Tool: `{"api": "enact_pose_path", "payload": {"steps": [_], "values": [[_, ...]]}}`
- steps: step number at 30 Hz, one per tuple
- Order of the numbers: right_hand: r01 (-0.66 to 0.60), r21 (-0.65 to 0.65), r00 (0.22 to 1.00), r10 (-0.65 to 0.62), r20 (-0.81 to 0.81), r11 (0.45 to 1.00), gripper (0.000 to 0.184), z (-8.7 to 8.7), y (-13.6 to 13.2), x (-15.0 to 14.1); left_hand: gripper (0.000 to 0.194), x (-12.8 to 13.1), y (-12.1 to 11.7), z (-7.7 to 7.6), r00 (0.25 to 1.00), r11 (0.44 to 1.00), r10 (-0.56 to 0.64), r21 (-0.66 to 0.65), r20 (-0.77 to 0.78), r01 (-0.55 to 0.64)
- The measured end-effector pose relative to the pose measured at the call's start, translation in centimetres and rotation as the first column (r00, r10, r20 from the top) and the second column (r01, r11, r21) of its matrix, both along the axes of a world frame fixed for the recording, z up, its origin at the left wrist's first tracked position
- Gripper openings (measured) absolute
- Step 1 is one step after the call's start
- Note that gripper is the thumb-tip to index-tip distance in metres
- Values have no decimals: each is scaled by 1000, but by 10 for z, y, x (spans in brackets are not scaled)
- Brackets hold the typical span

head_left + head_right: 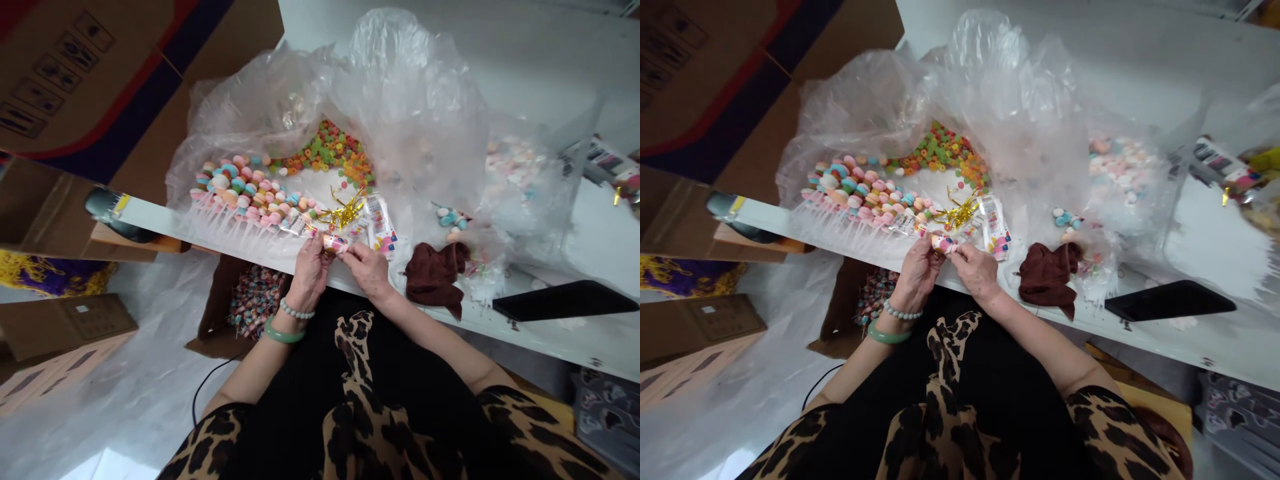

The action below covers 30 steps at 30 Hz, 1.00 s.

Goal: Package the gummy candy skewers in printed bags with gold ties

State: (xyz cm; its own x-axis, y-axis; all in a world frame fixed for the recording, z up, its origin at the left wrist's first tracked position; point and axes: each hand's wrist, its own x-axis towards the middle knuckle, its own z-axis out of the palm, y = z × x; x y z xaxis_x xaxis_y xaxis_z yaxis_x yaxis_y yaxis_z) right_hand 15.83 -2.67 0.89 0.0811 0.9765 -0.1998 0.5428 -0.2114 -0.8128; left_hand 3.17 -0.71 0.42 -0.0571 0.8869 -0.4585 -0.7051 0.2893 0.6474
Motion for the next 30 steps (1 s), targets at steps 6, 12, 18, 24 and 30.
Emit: {"api": "enact_pose_path", "payload": {"steps": [6, 12, 18, 24, 30], "values": [[21, -68, 999, -19, 26, 997, 34, -1, 12, 3, 22, 3, -7, 1, 995, 999, 23, 40, -101, -19], [-59, 54, 906, 31, 423, 997, 33, 8, 9, -6, 24, 6, -8, -1, 995, 998, -4, 63, -99, 10], [-262, 282, 808, 50, 587, 923, 36, 2, 2, -4, 30, 2, -3, -2, 989, 983, -131, -119, 75, 139], [-266, 348, 955, 198, 218, 899, 25, -6, -3, 2, 23, -3, 3, 1, 992, 980, -76, -175, 97, 92], [-66, 111, 975, 88, -206, 992, 20, -7, -3, -3, 24, 10, -5, -4, 992, 992, -78, -87, 96, 86]]}}
